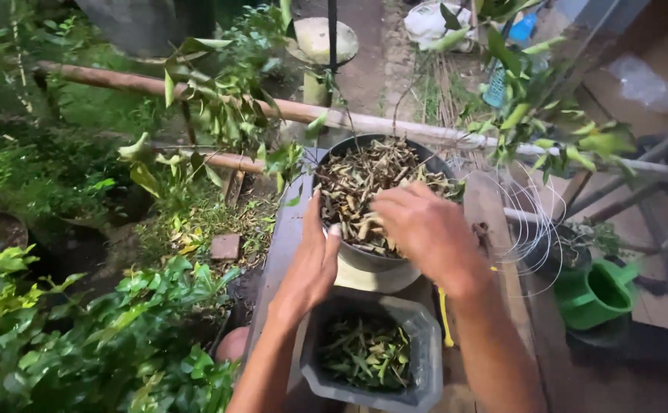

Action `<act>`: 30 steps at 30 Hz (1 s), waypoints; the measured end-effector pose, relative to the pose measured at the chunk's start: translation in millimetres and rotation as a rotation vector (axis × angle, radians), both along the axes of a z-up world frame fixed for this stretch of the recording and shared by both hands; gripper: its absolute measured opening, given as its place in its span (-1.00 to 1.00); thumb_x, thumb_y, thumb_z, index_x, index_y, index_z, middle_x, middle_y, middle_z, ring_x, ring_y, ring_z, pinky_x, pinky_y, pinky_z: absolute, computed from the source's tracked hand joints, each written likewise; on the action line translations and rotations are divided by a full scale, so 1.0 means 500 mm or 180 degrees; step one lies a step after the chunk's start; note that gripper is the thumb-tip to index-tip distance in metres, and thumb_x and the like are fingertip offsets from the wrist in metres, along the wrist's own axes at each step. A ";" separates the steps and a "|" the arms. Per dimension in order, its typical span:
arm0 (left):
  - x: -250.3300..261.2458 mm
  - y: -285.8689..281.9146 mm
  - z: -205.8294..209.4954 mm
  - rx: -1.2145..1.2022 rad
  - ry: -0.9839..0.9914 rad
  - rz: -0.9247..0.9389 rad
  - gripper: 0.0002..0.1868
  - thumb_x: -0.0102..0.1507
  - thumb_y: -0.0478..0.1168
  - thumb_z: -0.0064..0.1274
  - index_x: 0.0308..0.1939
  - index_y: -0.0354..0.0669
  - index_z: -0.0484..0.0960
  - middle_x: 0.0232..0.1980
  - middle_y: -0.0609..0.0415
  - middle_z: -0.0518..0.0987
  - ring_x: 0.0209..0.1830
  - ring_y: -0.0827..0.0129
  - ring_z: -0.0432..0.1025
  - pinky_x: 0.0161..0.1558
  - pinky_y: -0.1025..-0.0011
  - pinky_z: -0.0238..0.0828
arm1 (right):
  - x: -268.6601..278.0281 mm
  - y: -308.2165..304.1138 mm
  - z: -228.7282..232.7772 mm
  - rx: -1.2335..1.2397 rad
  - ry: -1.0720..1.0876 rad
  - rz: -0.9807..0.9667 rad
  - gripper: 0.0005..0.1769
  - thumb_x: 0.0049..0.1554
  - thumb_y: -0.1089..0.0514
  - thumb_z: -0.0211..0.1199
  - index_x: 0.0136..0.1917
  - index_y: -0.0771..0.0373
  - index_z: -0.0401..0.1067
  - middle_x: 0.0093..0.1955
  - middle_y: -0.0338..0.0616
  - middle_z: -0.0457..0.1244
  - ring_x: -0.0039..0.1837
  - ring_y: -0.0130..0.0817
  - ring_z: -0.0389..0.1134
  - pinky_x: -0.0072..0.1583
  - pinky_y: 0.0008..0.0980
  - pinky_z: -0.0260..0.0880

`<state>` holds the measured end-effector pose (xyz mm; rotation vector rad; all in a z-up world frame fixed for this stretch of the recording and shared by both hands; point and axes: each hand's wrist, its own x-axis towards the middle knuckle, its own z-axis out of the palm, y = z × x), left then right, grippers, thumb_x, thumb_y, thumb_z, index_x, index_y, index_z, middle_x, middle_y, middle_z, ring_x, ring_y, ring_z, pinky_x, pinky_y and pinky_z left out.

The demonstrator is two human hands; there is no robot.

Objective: Removing dead, dried leaves and stems from a potted plant by hand and placing them into a separate container.

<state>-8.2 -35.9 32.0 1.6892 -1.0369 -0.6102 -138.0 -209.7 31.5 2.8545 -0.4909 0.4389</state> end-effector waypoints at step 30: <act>0.003 -0.001 -0.027 -0.0148 0.0039 0.0085 -0.31 0.40 -0.01 -0.54 0.62 -0.03 -0.17 0.58 -0.49 -0.01 0.42 -0.52 0.14 0.34 -0.42 0.11 | 0.006 0.015 0.048 0.1091 0.0242 0.0515 -0.66 0.11 0.08 0.37 0.18 -0.04 0.55 0.28 -0.07 0.28 0.21 0.05 0.42 0.03 0.04 0.57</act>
